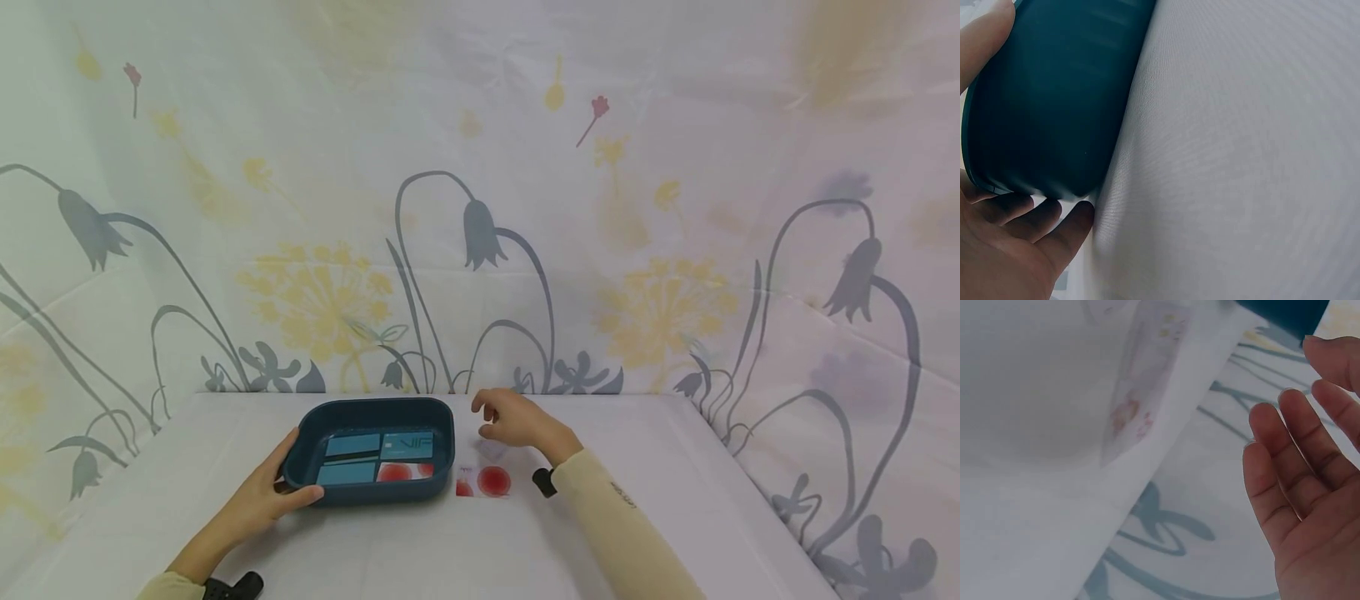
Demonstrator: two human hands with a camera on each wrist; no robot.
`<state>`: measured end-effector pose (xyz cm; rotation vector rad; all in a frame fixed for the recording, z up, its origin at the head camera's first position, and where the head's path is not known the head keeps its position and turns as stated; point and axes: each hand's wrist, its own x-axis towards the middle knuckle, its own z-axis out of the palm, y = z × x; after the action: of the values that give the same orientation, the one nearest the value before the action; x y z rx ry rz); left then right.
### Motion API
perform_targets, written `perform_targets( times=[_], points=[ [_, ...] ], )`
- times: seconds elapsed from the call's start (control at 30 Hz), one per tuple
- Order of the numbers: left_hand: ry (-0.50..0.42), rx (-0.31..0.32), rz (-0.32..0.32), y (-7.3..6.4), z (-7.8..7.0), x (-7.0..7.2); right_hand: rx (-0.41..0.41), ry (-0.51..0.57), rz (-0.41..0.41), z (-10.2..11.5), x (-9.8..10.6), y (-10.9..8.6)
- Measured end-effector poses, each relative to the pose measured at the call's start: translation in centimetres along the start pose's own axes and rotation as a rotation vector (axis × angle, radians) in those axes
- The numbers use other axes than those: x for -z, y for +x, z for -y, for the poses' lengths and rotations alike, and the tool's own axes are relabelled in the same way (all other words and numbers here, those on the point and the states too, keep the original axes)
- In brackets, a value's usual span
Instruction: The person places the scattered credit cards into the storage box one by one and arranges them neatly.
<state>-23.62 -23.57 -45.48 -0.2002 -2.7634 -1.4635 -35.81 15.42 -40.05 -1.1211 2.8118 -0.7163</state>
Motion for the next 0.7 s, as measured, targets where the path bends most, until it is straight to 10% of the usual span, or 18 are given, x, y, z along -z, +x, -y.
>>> perform_targets(
  times=[0.7],
  points=[
    [0.034, -0.004, -0.011, -0.1, -0.2, 0.0, -0.209, 0.009, 0.055, -2.9, -1.5, -1.3]
  ],
)
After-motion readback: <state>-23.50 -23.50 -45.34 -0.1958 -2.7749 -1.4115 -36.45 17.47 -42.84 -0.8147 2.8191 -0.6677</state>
